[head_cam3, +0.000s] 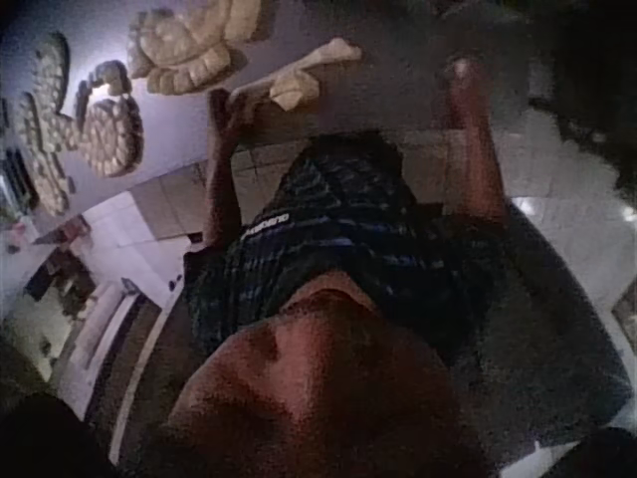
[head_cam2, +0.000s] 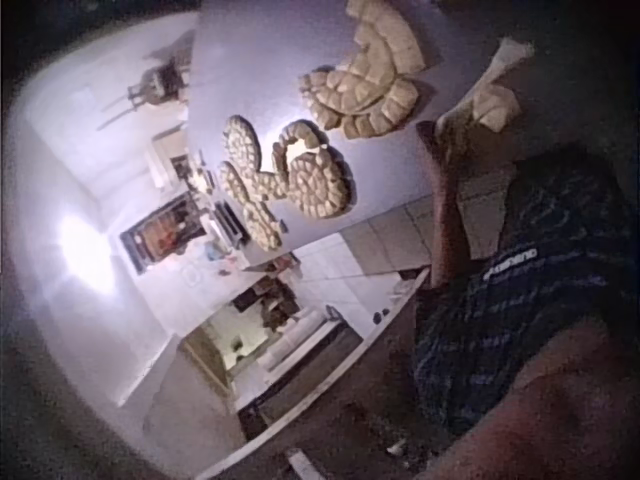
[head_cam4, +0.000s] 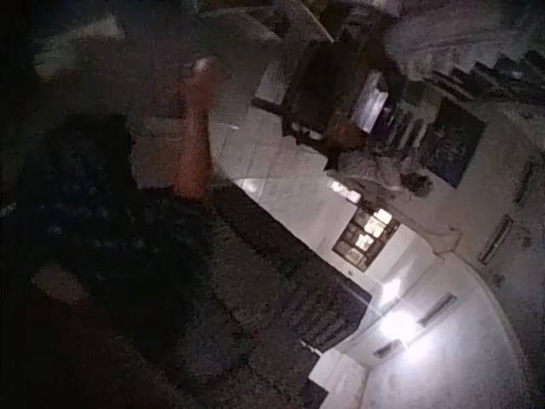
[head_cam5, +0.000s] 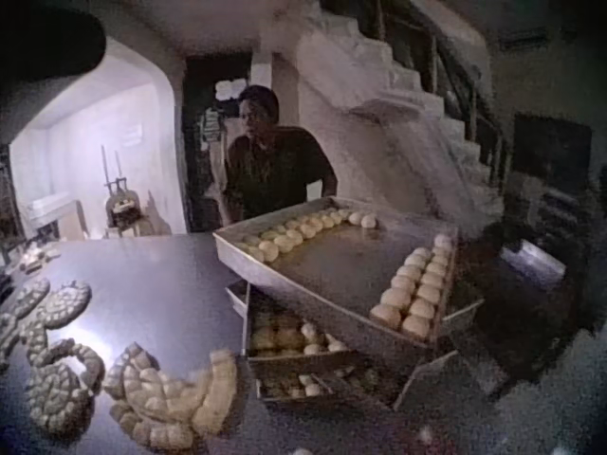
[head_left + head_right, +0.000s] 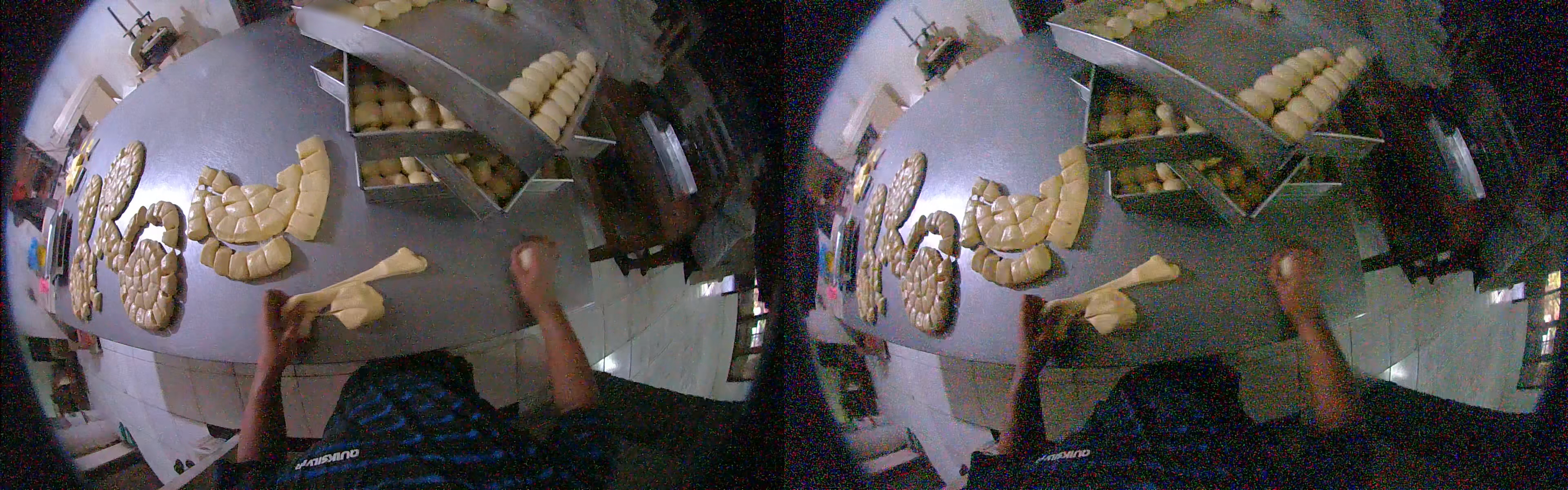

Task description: The person arranges small dough balls into metal baking trays and shapes larger dough pieces into decorative circular patterns on a stainless steel table. The person works alongside another person who also arranges dough in trays.

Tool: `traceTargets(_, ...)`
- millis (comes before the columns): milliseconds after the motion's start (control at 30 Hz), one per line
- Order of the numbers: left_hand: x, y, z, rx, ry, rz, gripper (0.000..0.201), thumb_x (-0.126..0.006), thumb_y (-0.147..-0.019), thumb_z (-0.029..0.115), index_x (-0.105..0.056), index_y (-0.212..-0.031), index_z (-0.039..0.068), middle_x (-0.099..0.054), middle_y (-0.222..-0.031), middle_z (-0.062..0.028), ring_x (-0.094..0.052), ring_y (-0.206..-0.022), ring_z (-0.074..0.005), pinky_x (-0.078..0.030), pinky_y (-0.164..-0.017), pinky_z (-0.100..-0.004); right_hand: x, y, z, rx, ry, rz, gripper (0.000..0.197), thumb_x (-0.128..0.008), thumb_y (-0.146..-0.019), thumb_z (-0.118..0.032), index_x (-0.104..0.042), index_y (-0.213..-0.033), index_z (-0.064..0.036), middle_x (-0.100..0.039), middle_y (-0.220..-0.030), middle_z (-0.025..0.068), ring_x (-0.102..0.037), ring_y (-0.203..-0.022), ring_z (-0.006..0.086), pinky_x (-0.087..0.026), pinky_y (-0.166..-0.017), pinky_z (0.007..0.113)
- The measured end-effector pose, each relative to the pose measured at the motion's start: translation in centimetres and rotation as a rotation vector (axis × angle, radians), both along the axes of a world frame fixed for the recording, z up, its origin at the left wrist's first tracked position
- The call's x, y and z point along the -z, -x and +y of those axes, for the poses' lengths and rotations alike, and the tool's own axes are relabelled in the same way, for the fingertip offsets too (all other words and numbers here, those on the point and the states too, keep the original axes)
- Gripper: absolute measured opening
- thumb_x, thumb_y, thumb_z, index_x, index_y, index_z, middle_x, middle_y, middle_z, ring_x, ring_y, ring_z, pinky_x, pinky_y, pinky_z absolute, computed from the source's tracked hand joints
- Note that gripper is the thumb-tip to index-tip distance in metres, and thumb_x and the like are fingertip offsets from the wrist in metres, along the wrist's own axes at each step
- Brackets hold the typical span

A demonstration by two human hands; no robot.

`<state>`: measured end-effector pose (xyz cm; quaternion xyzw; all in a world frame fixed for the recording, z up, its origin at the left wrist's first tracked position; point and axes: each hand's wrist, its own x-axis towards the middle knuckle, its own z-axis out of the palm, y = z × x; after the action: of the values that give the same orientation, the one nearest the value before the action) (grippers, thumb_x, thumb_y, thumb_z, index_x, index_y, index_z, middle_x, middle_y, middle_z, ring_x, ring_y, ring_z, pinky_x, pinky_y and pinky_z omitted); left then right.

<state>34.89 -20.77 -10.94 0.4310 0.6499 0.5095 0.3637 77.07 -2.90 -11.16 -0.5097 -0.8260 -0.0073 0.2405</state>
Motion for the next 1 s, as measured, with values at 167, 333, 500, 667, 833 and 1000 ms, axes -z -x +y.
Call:
traceTargets(167, -0.2, 4.1, -1.6, -0.158, 0.054, 0.019, 0.026, -0.055, -0.087, 0.016, -0.041, -0.106, 0.006, -0.046, -0.095, -0.0048, -0.046, -0.091, -0.0158, -0.041, -0.081, -0.0292, 1.5, 1.9, 6.1, 0.240, 0.170, 0.402, 0.019, -0.060, -0.075, -0.011, -0.054, -0.092, -0.0030, -0.055, -0.094, 0.0158, -0.050, -0.095, 0.0353, -0.039, -0.084, 0.045)
traceTargets(333, -1.2, 9.1, -5.7, -0.288, 0.085, 0.068, 0.041, -0.052, -0.089, 0.025, -0.040, -0.123, 0.005, -0.046, -0.117, -0.0098, -0.045, -0.107, -0.0214, -0.041, -0.089, -0.0339, 1.6, -1.6, 5.0, -0.011, -0.174, -0.139, 0.025, -0.061, -0.072, -0.011, -0.054, -0.094, -0.0015, -0.053, -0.101, 0.0184, -0.050, -0.095, 0.0374, -0.040, -0.082, 0.045)
traceTargets(500, -3.5, 6.5, -3.9, -0.458, -0.437, -0.301, 0.045, -0.053, -0.088, 0.027, -0.040, -0.123, 0.001, -0.044, -0.122, -0.0133, -0.045, -0.109, -0.0244, -0.040, -0.093, -0.0387, -0.1, -0.3, 3.6, 0.107, -0.040, 0.044, 0.031, -0.064, -0.068, -0.012, -0.054, -0.096, -0.0026, -0.054, -0.105, 0.0181, -0.050, -0.098, 0.0367, -0.041, -0.086, 0.044)
traceTargets(667, -2.8, 2.5, -2.8, -0.566, -0.313, -0.362, 0.048, -0.060, -0.084, 0.023, -0.041, -0.122, 0.001, -0.045, -0.121, -0.0153, -0.044, -0.113, -0.0256, -0.038, -0.094, -0.0417, -7.5, -8.0, 5.3, 0.101, 0.548, 0.327, 0.040, -0.065, -0.074, -0.019, -0.053, -0.110, -0.0041, -0.058, -0.105, 0.0103, -0.054, -0.099, 0.0271, -0.044, -0.088, 0.037)
traceTargets(833, -6.2, -3.8, 0.9, -0.223, -0.192, -0.270, 0.047, -0.064, -0.079, 0.014, -0.042, -0.119, 0.004, -0.049, -0.113, -0.0108, -0.047, -0.106, -0.0218, -0.039, -0.091, -0.0381, -23.5, -5.1, 16.8, -0.279, 0.136, 1.230, 0.035, -0.058, -0.080, -0.017, -0.053, -0.113, -0.0047, -0.056, -0.104, 0.0042, -0.053, -0.098, 0.0157, -0.041, -0.087, 0.030)
traceTargets(1000, -9.8, -10.0, 4.7, -0.239, -0.172, -0.329, 0.054, -0.066, -0.075, 0.007, -0.037, -0.122, 0.007, -0.048, -0.108, -0.0073, -0.046, -0.100, -0.0170, -0.041, -0.085, -0.0321, -26.3, -4.3, 32.5, 0.025, -0.343, 0.676, 0.026, -0.060, -0.079, -0.023, -0.060, -0.101, -0.0079, -0.061, -0.096, 0.0075, -0.058, -0.090, 0.0183, -0.044, -0.079, 0.032)
